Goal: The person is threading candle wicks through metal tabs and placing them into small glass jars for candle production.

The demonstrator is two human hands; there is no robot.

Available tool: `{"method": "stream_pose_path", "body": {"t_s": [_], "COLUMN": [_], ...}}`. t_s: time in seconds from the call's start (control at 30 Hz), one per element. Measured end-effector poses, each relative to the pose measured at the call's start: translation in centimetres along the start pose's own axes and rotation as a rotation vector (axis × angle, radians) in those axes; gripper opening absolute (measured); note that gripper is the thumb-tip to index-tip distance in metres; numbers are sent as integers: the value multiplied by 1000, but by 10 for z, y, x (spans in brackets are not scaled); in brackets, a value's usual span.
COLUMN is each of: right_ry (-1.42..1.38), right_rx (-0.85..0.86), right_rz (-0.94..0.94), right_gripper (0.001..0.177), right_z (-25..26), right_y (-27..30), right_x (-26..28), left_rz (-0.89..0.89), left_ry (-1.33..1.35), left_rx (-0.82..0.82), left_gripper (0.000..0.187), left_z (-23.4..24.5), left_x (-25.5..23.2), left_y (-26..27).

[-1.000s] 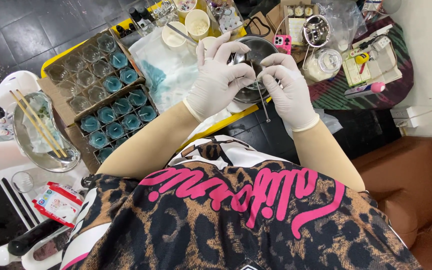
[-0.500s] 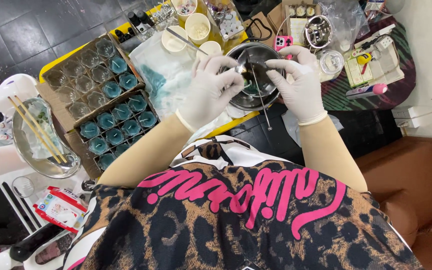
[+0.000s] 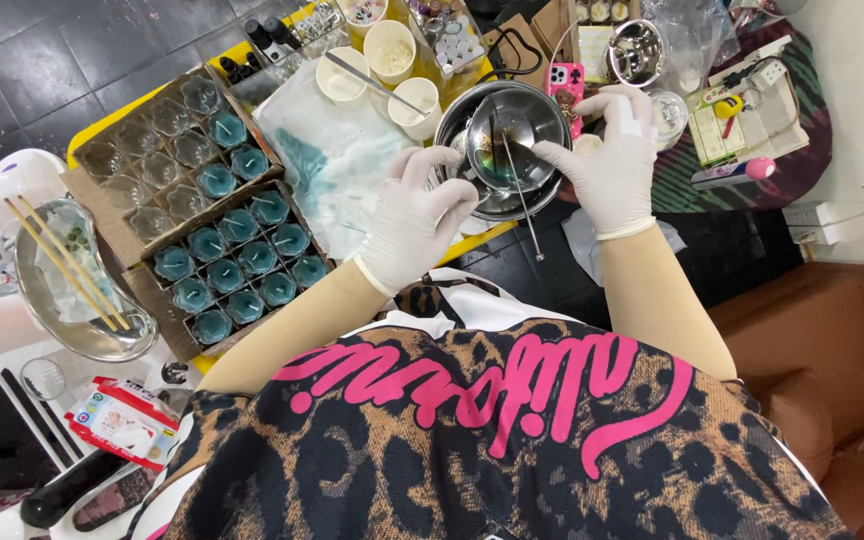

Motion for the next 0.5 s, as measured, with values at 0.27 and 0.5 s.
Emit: {"method": "stream_pose_path", "body": {"t_s": [0.27, 0.5], "right_ry": [-15, -214], "right_rx": [52, 137], "right_rz": [-53, -141], "right_gripper": [78, 91], "right_z": [-8, -5], "right_y": [-1, -8], "right_x": [-27, -35], "left_rz": [-47, 95], "left_ry": [-51, 63], "left_rx": [46, 151], "left_gripper": [15, 15], "left_z": [-5, -16], "left_x": [7, 23], "left_y": [6, 12]}}
Point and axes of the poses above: each hand's wrist, its own y-axis away from the middle knuckle, its own z-axis out of the back of the hand, x = y × z, the point moved 2 cm from there along -y, towards the middle knuckle, and after that the axes turned 5 degrees about x, right-handed, at the moved point
